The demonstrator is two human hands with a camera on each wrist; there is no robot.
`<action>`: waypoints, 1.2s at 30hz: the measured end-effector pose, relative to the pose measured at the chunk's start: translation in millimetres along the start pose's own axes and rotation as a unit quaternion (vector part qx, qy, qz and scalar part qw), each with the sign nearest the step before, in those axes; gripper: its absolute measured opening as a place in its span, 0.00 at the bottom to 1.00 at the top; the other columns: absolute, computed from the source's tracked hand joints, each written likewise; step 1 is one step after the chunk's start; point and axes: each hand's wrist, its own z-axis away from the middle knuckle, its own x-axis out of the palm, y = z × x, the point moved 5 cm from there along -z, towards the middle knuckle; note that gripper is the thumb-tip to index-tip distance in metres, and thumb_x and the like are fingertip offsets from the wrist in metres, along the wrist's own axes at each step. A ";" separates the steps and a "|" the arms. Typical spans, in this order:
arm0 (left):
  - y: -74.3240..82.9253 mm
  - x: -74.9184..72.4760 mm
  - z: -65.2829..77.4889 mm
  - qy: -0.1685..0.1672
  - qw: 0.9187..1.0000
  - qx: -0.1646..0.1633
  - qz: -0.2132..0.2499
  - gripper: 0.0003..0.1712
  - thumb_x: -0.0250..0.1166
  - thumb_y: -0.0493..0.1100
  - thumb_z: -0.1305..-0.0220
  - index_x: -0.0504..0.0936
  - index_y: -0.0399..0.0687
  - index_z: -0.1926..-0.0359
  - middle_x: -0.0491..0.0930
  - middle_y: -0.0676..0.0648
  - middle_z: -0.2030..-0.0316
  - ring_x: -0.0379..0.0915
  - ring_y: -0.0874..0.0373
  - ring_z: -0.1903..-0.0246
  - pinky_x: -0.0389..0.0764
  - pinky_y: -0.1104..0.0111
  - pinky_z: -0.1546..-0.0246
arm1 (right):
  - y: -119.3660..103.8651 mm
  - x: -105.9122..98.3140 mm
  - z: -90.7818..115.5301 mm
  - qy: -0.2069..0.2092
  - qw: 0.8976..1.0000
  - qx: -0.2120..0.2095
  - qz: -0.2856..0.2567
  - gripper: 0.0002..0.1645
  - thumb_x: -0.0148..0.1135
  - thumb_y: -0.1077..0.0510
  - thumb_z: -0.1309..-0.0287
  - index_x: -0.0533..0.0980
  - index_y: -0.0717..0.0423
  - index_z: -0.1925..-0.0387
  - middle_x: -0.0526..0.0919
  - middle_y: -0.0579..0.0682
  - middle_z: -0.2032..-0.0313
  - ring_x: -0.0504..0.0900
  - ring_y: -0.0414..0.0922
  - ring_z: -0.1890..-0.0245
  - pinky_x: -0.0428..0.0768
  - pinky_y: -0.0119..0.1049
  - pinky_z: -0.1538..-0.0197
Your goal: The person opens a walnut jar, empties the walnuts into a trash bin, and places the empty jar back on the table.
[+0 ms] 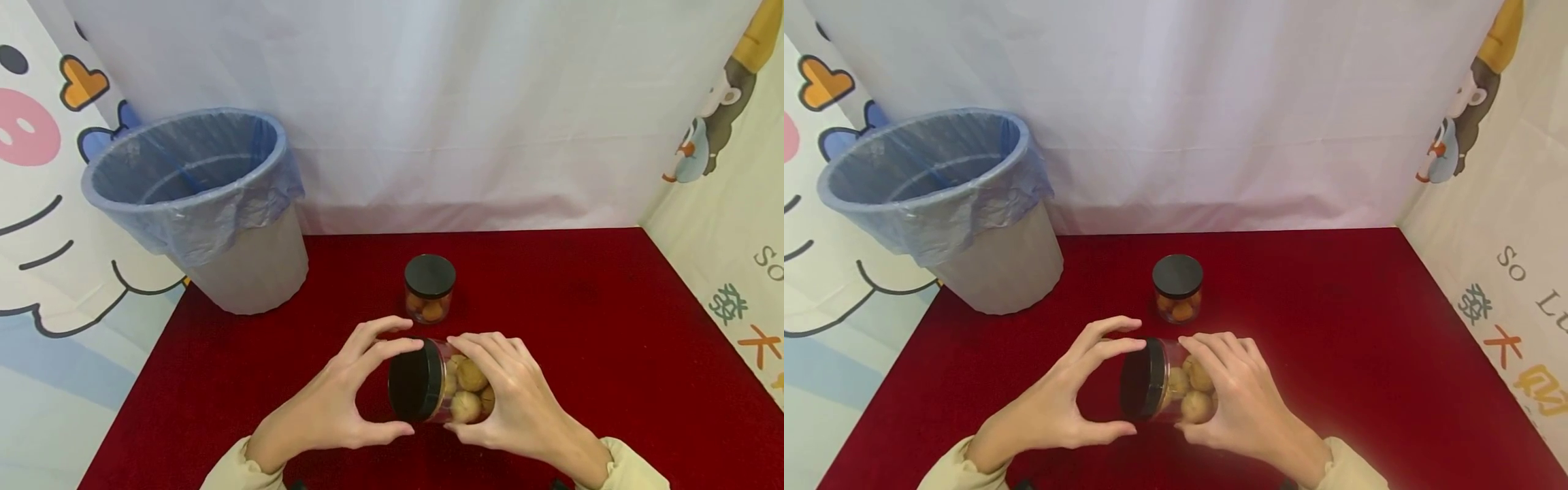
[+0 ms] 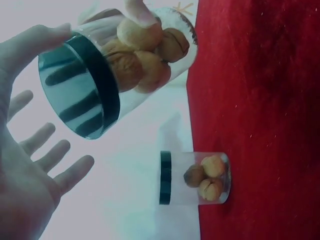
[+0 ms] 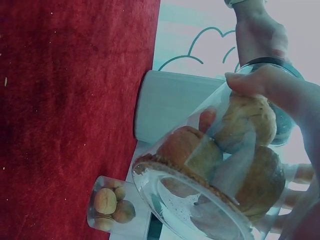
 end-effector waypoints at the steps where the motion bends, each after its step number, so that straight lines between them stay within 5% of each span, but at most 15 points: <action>1: 0.6 -0.5 0.1 -0.005 1.000 0.009 -0.003 0.50 0.77 0.51 0.58 0.62 0.57 0.33 0.54 0.50 0.33 0.53 0.53 0.36 0.72 0.56 0.47 | 0.1 -0.2 0.2 0.000 1.000 0.000 -0.001 0.55 0.80 0.46 0.84 0.72 0.55 0.44 0.76 0.48 0.50 0.72 0.44 0.52 0.66 0.41 0.55; 13: 5.2 6.1 -3.3 -0.032 0.998 0.058 0.005 0.49 0.76 0.39 0.60 0.63 0.55 0.35 0.55 0.47 0.32 0.51 0.52 0.35 0.70 0.55 0.44 | 0.6 0.6 1.3 -0.004 1.000 -0.002 -0.009 0.55 0.80 0.46 0.84 0.72 0.56 0.44 0.76 0.48 0.50 0.72 0.44 0.51 0.66 0.42 0.55; 36: -7.9 -5.7 -0.1 0.044 0.999 0.007 0.022 0.46 0.76 0.51 0.59 0.68 0.55 0.36 0.63 0.50 0.41 0.59 0.55 0.44 0.73 0.56 0.51 | 2.2 -0.9 -1.5 0.024 1.000 -0.017 -0.010 0.55 0.80 0.46 0.85 0.72 0.56 0.44 0.76 0.47 0.50 0.73 0.43 0.52 0.66 0.39 0.56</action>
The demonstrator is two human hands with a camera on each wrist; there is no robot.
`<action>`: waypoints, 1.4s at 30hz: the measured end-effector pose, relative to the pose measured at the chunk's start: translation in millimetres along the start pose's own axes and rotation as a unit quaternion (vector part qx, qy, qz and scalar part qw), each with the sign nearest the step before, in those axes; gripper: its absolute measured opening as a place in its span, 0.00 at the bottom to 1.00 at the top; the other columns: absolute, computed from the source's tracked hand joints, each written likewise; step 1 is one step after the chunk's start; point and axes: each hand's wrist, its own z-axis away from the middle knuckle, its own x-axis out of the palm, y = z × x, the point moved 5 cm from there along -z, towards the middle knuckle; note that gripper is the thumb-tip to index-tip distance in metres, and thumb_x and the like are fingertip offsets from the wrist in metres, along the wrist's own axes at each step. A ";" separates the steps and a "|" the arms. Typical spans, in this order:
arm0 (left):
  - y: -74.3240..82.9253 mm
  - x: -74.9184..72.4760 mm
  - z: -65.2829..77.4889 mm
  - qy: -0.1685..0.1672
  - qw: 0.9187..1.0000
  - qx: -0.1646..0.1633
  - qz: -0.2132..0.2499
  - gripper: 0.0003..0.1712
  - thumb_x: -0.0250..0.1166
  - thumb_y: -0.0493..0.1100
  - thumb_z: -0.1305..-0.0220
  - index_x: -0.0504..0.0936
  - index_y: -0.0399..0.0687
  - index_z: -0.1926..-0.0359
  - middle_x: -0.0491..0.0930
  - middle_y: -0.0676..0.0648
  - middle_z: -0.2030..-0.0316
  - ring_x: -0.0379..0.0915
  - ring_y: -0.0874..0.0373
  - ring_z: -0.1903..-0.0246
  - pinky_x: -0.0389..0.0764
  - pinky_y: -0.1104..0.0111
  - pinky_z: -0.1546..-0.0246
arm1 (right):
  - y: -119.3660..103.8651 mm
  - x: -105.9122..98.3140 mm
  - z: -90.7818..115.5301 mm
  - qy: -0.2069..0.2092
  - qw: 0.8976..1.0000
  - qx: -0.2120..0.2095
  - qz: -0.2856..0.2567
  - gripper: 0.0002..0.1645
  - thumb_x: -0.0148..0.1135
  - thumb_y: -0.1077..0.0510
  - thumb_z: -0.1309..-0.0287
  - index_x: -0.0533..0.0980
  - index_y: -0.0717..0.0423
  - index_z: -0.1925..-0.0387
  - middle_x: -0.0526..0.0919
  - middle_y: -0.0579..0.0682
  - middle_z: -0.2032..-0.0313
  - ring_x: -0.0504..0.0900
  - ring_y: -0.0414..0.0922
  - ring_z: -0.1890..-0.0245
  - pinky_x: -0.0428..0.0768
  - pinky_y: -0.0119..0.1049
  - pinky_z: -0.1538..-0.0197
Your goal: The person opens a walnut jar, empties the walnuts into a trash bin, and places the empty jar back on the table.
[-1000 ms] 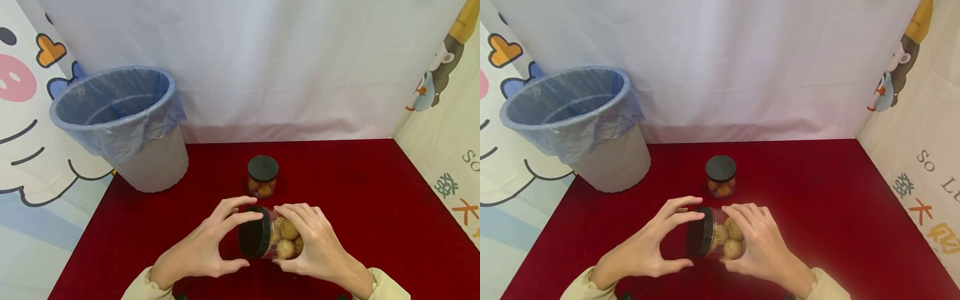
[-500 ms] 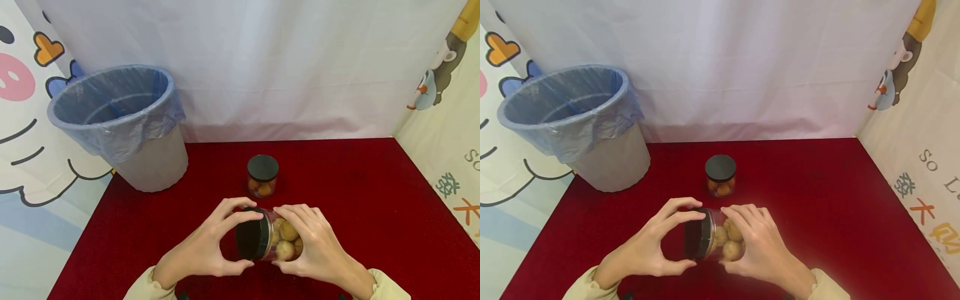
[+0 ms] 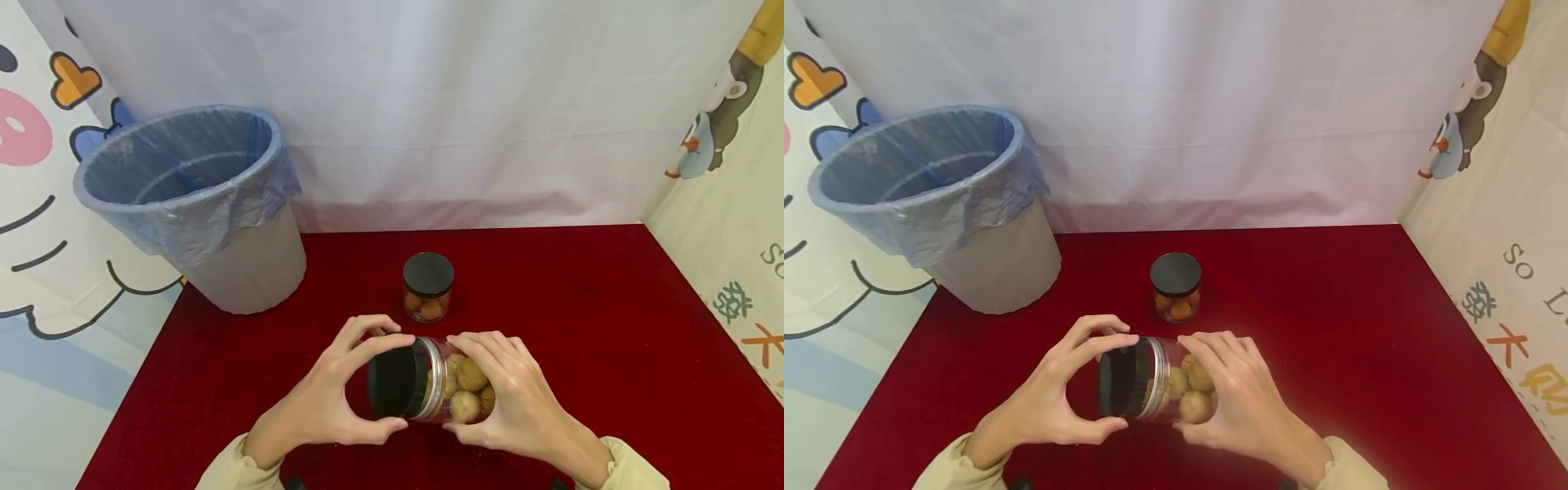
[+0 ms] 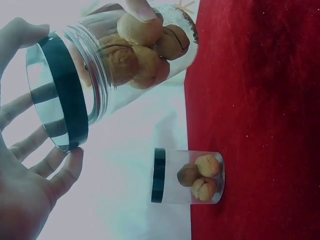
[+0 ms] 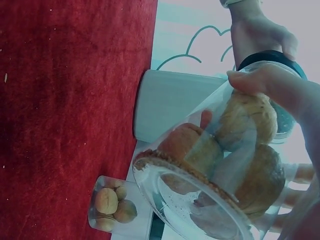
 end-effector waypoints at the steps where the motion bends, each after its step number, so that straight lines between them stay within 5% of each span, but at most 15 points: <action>1: -0.4 -0.5 0.3 0.001 1.000 0.000 -0.001 0.46 0.76 0.51 0.59 0.68 0.55 0.36 0.63 0.50 0.42 0.59 0.55 0.45 0.73 0.57 0.51 | 0.6 0.1 0.0 -0.003 1.000 0.003 -0.002 0.55 0.81 0.46 0.85 0.72 0.56 0.44 0.76 0.47 0.50 0.73 0.43 0.52 0.66 0.39 0.56; 42: -20.8 -12.1 24.4 0.039 0.998 -0.050 -0.028 0.45 0.77 0.50 0.63 0.72 0.56 0.38 0.66 0.51 0.44 0.58 0.55 0.49 0.72 0.59 0.57 | 7.8 -3.8 -0.2 0.015 1.000 -0.007 -0.003 0.55 0.80 0.46 0.89 0.74 0.56 0.46 0.76 0.45 0.51 0.73 0.41 0.53 0.64 0.34 0.56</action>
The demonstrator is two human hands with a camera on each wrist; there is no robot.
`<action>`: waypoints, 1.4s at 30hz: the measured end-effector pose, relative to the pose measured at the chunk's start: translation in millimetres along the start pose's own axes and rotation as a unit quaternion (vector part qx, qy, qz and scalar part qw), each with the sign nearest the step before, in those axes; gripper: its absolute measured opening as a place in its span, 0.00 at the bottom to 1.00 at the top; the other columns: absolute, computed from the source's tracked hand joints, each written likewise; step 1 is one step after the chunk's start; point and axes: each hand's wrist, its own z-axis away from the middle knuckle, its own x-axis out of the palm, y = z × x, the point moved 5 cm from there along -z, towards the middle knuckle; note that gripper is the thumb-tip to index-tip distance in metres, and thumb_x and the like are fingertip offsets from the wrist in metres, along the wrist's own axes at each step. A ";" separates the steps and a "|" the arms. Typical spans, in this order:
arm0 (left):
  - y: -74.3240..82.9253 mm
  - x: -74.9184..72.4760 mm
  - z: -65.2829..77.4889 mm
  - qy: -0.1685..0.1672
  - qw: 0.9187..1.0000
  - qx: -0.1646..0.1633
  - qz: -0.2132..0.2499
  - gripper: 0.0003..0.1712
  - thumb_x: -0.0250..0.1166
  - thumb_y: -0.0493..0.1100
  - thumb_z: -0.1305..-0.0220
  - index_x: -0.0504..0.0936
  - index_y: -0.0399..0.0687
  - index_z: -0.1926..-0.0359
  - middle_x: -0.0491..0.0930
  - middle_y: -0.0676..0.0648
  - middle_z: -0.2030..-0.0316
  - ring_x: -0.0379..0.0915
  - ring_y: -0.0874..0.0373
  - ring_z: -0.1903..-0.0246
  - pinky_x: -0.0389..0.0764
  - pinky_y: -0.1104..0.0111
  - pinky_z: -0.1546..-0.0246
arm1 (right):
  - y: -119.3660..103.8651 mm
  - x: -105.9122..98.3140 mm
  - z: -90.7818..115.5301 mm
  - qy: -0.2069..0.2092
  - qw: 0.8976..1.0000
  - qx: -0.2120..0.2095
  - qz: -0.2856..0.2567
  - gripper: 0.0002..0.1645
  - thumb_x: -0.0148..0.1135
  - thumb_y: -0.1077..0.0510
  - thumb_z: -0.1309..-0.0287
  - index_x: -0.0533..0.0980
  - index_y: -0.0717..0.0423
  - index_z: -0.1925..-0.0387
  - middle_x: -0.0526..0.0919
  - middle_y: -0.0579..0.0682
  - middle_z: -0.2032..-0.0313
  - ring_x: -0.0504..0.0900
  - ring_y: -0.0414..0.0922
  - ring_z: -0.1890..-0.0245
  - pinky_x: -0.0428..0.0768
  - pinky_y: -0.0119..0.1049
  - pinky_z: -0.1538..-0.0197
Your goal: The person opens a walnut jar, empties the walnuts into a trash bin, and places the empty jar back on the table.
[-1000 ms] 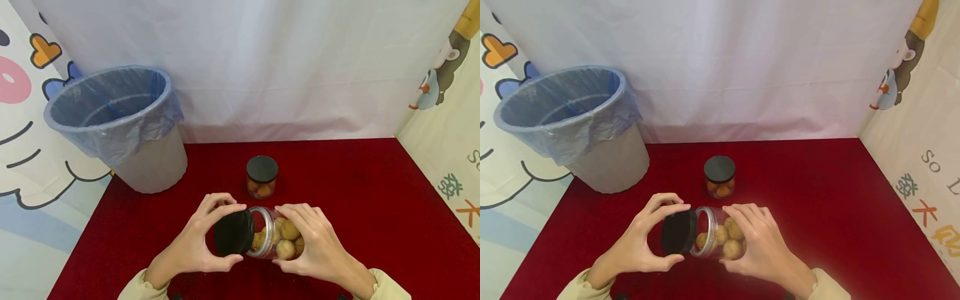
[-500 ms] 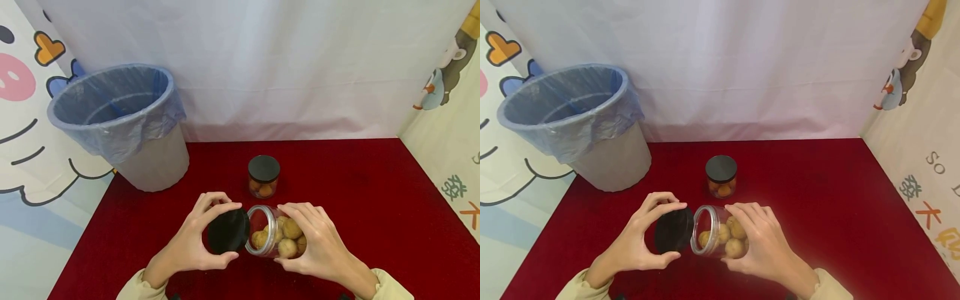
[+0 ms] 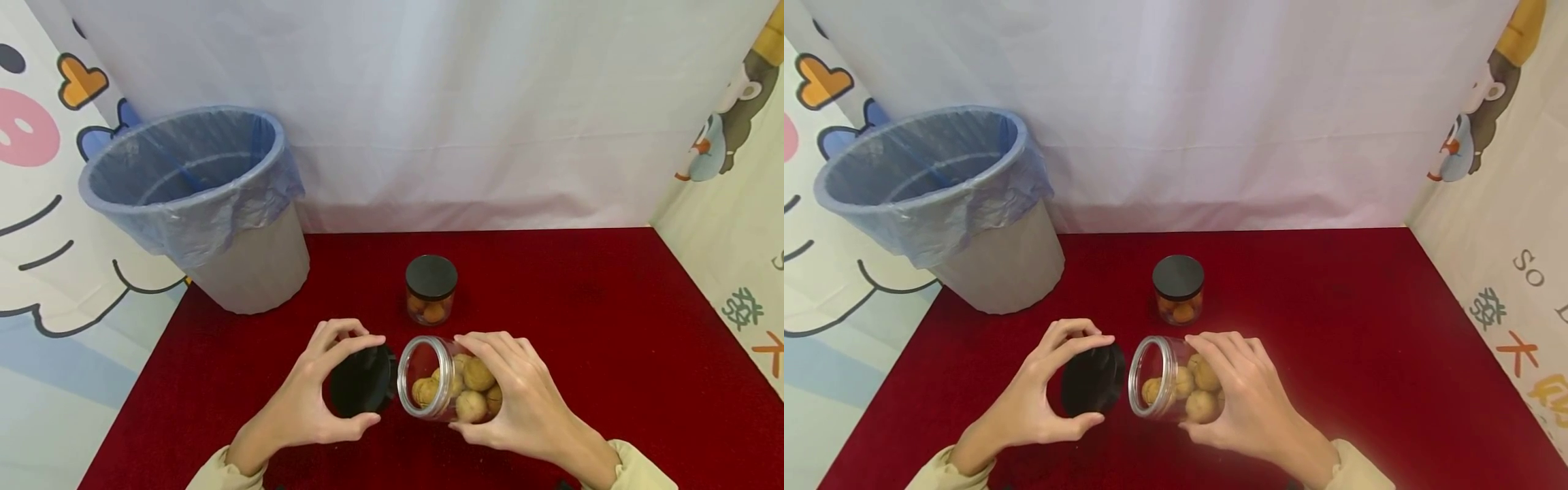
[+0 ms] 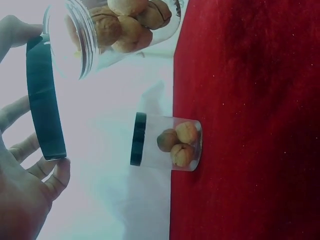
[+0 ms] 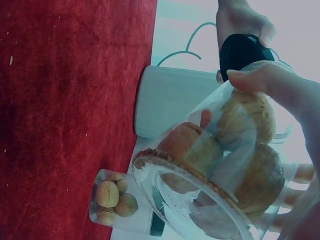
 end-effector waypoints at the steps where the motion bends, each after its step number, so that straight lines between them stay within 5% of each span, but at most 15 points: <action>1: -0.6 -0.3 0.3 0.001 1.000 -0.001 0.000 0.45 0.77 0.50 0.63 0.72 0.56 0.38 0.66 0.51 0.44 0.58 0.55 0.49 0.72 0.59 0.57 | 0.1 0.0 0.1 0.000 1.000 0.001 0.000 0.55 0.80 0.46 0.89 0.74 0.56 0.46 0.76 0.45 0.51 0.73 0.41 0.53 0.64 0.34 0.56; 42: -38.8 3.1 10.4 -0.013 0.997 -0.070 -0.019 0.44 0.77 0.51 0.62 0.72 0.63 0.39 0.65 0.55 0.45 0.57 0.58 0.48 0.72 0.55 0.56 | 4.8 -4.3 1.7 -0.004 1.000 0.005 0.008 0.54 0.81 0.47 0.88 0.74 0.57 0.46 0.76 0.46 0.50 0.73 0.41 0.53 0.64 0.34 0.55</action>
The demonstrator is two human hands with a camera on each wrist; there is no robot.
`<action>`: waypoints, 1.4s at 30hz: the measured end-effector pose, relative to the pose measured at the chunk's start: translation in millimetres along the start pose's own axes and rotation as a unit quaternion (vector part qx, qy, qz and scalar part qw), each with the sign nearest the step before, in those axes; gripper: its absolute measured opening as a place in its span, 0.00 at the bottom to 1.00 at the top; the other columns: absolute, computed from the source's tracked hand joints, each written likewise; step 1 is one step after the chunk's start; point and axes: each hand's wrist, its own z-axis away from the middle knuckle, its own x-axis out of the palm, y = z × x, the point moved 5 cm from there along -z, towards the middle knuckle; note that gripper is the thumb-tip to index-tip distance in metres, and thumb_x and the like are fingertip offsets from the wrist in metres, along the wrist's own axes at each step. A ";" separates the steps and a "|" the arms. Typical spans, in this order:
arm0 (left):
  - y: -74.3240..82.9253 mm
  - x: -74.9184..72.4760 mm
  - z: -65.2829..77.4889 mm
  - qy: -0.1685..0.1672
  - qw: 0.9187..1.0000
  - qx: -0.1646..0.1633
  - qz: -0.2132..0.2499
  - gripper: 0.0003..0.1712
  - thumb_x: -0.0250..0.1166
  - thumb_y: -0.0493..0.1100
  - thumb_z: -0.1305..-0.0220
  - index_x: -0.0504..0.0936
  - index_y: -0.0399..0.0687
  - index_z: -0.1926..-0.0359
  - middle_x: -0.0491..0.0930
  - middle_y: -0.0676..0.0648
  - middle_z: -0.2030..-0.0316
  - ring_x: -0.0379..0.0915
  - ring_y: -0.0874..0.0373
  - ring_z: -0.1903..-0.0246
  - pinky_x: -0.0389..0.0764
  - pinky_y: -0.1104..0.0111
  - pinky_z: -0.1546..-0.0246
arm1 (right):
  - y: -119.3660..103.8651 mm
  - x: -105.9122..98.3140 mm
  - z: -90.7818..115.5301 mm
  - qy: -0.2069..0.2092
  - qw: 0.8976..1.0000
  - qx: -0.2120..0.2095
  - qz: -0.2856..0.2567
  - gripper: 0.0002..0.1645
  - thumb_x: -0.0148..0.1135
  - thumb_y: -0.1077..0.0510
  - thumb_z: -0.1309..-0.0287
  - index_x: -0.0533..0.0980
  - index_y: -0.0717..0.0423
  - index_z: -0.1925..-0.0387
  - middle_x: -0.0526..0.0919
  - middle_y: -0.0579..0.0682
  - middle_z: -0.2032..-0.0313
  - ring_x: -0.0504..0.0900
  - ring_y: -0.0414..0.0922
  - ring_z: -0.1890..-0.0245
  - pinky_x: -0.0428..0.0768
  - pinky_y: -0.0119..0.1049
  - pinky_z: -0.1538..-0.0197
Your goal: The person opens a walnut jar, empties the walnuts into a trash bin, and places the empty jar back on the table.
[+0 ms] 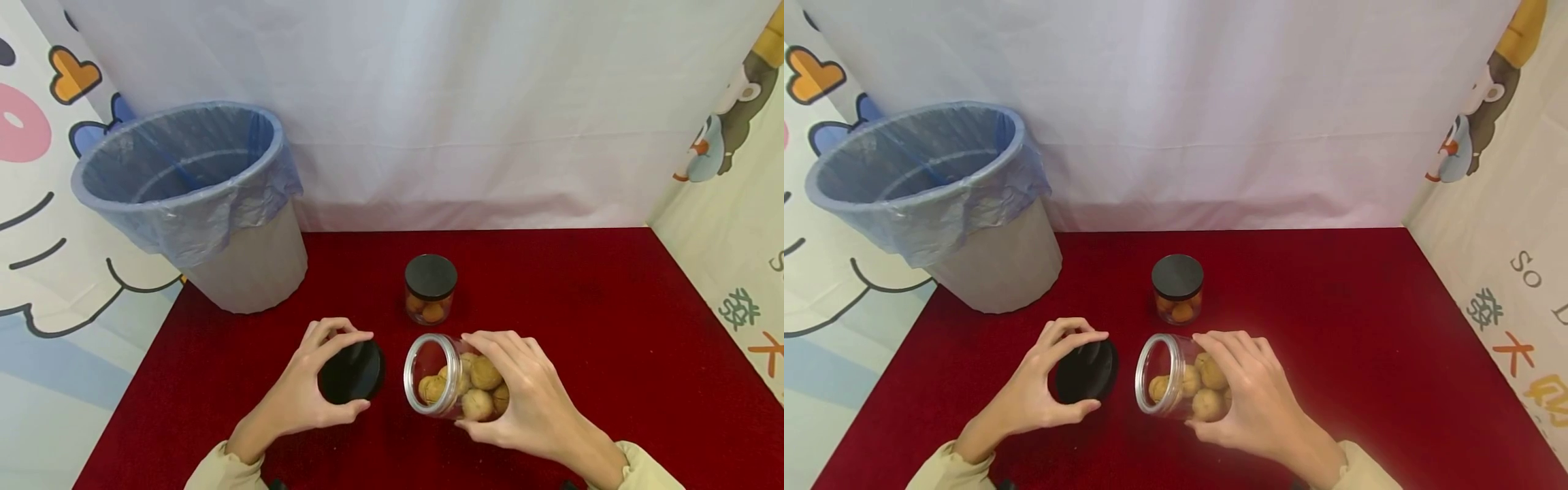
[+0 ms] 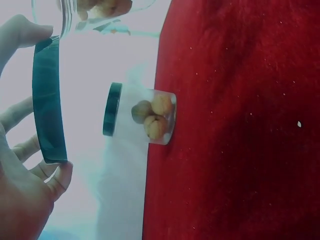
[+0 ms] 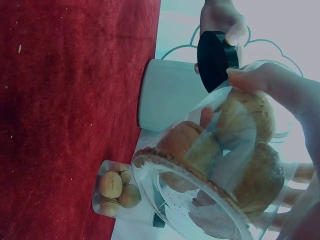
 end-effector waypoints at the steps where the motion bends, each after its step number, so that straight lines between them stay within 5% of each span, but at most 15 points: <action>1: -1.4 0.0 0.3 -0.001 1.000 -0.003 -0.001 0.44 0.77 0.51 0.62 0.72 0.63 0.39 0.65 0.55 0.45 0.57 0.58 0.48 0.72 0.55 0.56 | 0.1 -0.1 -0.1 0.000 1.000 0.000 0.001 0.55 0.81 0.47 0.88 0.74 0.57 0.46 0.76 0.46 0.50 0.73 0.41 0.53 0.64 0.34 0.55; 42: -50.4 7.0 13.7 -0.010 0.996 -0.084 -0.033 0.41 0.77 0.51 0.62 0.72 0.70 0.42 0.64 0.59 0.47 0.56 0.60 0.50 0.70 0.55 0.58 | 3.7 -2.5 2.0 0.002 1.000 0.009 0.007 0.55 0.81 0.46 0.88 0.74 0.57 0.46 0.77 0.45 0.50 0.73 0.41 0.53 0.63 0.33 0.56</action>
